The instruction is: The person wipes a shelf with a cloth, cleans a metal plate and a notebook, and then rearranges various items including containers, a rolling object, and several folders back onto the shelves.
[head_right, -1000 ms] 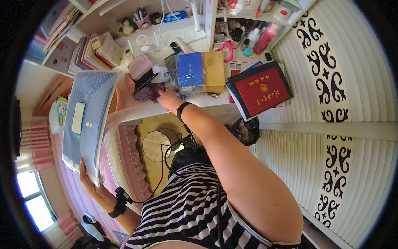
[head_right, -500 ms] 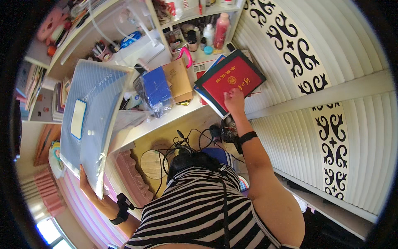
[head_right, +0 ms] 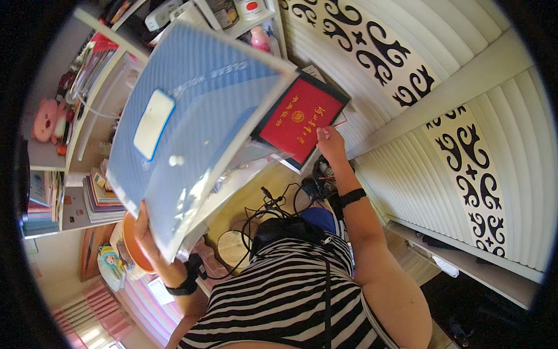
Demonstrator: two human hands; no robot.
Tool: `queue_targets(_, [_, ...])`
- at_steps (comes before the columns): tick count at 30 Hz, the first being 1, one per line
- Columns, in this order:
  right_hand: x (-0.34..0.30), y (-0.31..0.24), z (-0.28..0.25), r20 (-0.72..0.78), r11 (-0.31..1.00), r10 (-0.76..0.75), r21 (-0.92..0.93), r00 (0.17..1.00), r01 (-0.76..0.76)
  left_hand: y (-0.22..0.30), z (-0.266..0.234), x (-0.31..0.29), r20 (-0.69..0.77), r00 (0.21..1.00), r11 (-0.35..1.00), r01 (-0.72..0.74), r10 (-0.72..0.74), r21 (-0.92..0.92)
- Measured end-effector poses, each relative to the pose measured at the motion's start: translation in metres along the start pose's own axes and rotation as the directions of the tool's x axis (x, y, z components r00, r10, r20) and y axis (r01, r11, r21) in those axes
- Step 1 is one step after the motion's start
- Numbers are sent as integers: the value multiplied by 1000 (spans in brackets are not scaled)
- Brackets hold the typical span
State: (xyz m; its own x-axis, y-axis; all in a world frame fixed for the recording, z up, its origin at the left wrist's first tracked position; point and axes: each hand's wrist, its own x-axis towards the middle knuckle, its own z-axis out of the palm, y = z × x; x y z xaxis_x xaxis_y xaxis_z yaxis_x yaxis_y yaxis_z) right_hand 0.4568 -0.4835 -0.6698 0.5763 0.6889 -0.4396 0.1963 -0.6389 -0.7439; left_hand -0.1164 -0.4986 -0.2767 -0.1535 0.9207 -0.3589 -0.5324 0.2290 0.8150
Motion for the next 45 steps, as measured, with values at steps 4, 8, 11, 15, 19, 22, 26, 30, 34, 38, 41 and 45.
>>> queue_targets(4, [-6,-22,-40,168,849,-21,523,986,-71,-72,81,40,92,994,998,58,-55,-29])
queue_targets(8, [-8,-78,-103,345,528,-152,820,926,-219,-175,129,103,263,957,986,150,-126,-74])
queue_targets(11, [3,-100,-129,376,359,-259,893,890,-272,-262,144,141,323,932,977,199,-165,-75])
queue_targets(15, [60,-108,-121,353,313,-360,918,864,-245,-358,108,179,289,914,953,303,-284,-20])
queue_targets(19, [92,-44,-101,275,469,-143,865,951,-180,-445,91,187,242,844,875,480,-479,60])
queue_targets(22, [103,-36,-77,243,673,-13,719,970,-171,-458,81,182,172,842,859,509,-512,64])
queue_targets(26, [122,-45,-70,118,893,51,440,992,-98,-467,80,195,174,821,837,515,-544,186])
queue_targets(30, [128,-54,-73,-107,998,-46,-40,993,42,-463,75,203,-62,807,563,463,-587,684])
queue_targets(34, [117,-95,-66,-175,816,-513,-403,841,414,-472,64,190,-98,824,526,442,-558,726])
queue_targets(38, [153,-150,-62,154,764,-444,-450,883,462,-474,68,177,-87,826,563,452,-556,692])
queue_targets(41, [180,-179,-59,347,807,-190,-478,918,348,-481,73,168,-68,832,628,467,-551,623])
queue_targets(45, [194,-201,-60,459,867,-3,-442,888,231,-484,73,154,-70,831,703,509,-552,497])
